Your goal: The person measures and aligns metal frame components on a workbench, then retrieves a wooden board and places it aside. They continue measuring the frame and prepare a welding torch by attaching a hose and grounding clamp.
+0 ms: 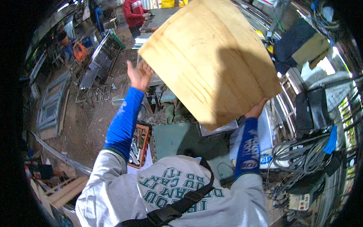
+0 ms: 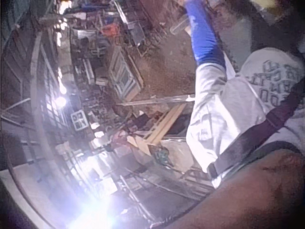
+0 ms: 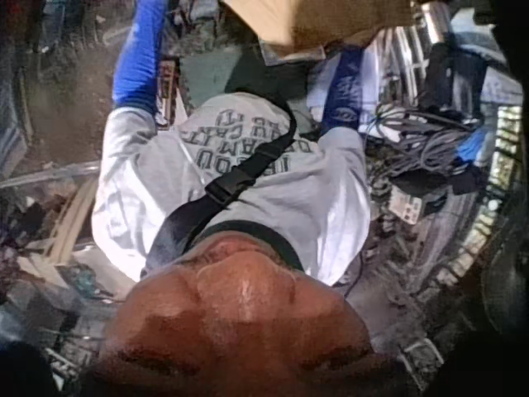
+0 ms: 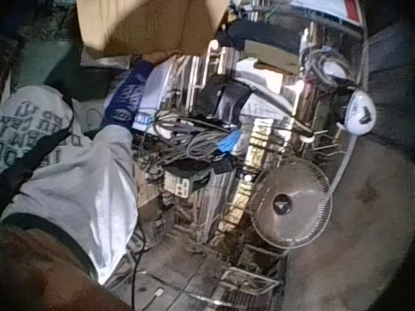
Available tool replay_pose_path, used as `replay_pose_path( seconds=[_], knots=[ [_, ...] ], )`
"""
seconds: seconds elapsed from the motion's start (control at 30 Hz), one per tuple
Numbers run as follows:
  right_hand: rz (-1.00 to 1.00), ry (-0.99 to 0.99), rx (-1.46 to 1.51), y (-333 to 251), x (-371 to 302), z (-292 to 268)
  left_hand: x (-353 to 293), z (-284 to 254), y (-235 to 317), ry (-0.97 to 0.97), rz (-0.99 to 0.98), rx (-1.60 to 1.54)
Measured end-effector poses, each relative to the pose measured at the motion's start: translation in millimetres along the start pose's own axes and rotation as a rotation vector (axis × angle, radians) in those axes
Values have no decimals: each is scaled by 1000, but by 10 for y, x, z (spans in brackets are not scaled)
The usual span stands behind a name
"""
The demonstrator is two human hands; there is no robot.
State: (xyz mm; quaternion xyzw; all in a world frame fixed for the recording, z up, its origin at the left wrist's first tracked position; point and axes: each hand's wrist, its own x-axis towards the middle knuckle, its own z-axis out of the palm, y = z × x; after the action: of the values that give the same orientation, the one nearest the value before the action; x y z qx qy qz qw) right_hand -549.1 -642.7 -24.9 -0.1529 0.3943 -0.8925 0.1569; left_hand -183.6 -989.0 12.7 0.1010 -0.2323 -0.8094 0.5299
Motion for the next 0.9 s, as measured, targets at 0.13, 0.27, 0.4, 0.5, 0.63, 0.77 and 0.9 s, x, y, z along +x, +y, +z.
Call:
replay_pose_path(
  seconds=[0.13,0.27,0.4,0.5,0.63,0.77,0.9],
  knots=[
    [90,-2,107,403,-211,-36,236,361,437,-184,53,85],
    [110,64,100,247,-358,159,262,236,411,-182,84,64],
    [37,1,76,-52,-402,167,-221,-159,-291,-139,68,116],
    [-21,-7,-15,-37,-356,36,-731,-577,-1140,250,-325,-82],
    [-155,-78,-419,232,-376,-12,-723,-1019,-1754,463,-44,-43],
    [-260,-244,-732,451,-707,-292,-800,-1332,-1832,671,-83,-1],
    [-127,-743,-561,122,-729,-733,-591,-1536,-1674,671,-132,-20]
  ],
)
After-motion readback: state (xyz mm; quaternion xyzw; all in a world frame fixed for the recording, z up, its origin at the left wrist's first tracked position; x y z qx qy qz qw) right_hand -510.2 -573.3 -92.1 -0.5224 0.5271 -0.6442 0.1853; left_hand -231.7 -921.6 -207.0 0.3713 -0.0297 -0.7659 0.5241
